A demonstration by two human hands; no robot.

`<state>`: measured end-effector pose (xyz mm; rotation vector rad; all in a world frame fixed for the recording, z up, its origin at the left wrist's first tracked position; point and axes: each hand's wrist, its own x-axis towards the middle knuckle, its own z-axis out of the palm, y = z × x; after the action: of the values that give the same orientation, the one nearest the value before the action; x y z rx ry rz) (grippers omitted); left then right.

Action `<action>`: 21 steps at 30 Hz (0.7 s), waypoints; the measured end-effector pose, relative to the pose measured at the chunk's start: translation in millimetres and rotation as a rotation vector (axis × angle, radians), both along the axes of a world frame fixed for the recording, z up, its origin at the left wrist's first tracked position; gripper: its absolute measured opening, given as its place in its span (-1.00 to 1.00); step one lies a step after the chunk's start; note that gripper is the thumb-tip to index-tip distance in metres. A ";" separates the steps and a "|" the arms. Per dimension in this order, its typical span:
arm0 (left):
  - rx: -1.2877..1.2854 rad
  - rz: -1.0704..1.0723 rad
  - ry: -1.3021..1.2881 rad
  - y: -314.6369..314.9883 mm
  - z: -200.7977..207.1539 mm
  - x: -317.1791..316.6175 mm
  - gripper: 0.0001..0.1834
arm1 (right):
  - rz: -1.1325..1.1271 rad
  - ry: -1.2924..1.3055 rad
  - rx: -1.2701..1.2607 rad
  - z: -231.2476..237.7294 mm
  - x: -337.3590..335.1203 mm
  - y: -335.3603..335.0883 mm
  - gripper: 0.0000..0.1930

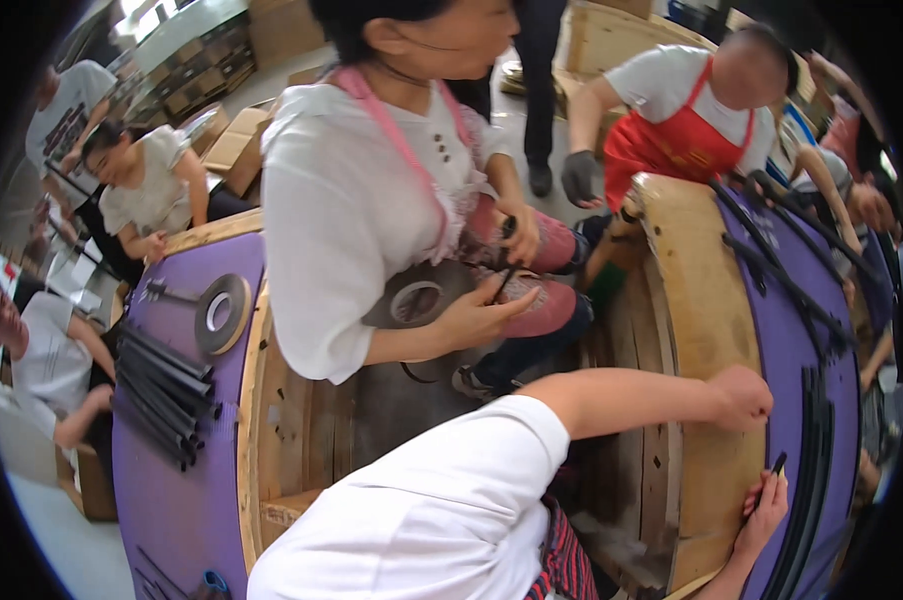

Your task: Assembling long black poles by attaching end caps and applying yellow adhesive tape at a factory workbench.

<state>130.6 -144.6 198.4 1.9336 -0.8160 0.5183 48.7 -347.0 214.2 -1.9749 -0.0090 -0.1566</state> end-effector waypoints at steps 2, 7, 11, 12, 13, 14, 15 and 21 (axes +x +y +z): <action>0.054 0.001 -0.011 4.7 -1.2 0.5 -0.88 | -0.040 0.021 0.005 1.2 -5.4 -4.2 -0.80; 0.060 0.058 -0.048 12.9 -13.8 0.1 -0.89 | 0.044 0.030 0.003 1.0 1.4 10.1 -0.79; 0.037 0.035 -0.056 12.3 -14.7 3.3 -0.90 | 0.028 0.026 -0.020 2.9 0.7 11.6 -0.79; 0.022 0.035 -0.068 12.9 -15.1 3.4 -0.90 | 0.032 0.019 -0.026 2.7 1.0 12.2 -0.79; 0.008 0.034 -0.081 12.5 -15.8 3.1 -0.90 | 0.035 0.013 -0.033 2.6 0.5 11.9 -0.79; 0.007 0.034 -0.079 13.3 -16.2 3.0 -0.90 | 0.035 0.015 -0.034 3.2 0.3 13.4 -0.79; 0.004 0.050 -0.099 15.0 -15.9 3.3 -0.90 | 0.032 0.016 -0.036 4.5 0.5 16.8 -0.79; 0.009 0.019 -0.123 1.7 -14.7 5.3 -0.90 | -0.064 0.026 -0.026 6.6 -5.1 9.7 -0.82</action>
<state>135.8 -142.9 183.7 1.9345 -0.8800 0.6515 43.6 -337.3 220.8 -2.0039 0.0695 -0.1739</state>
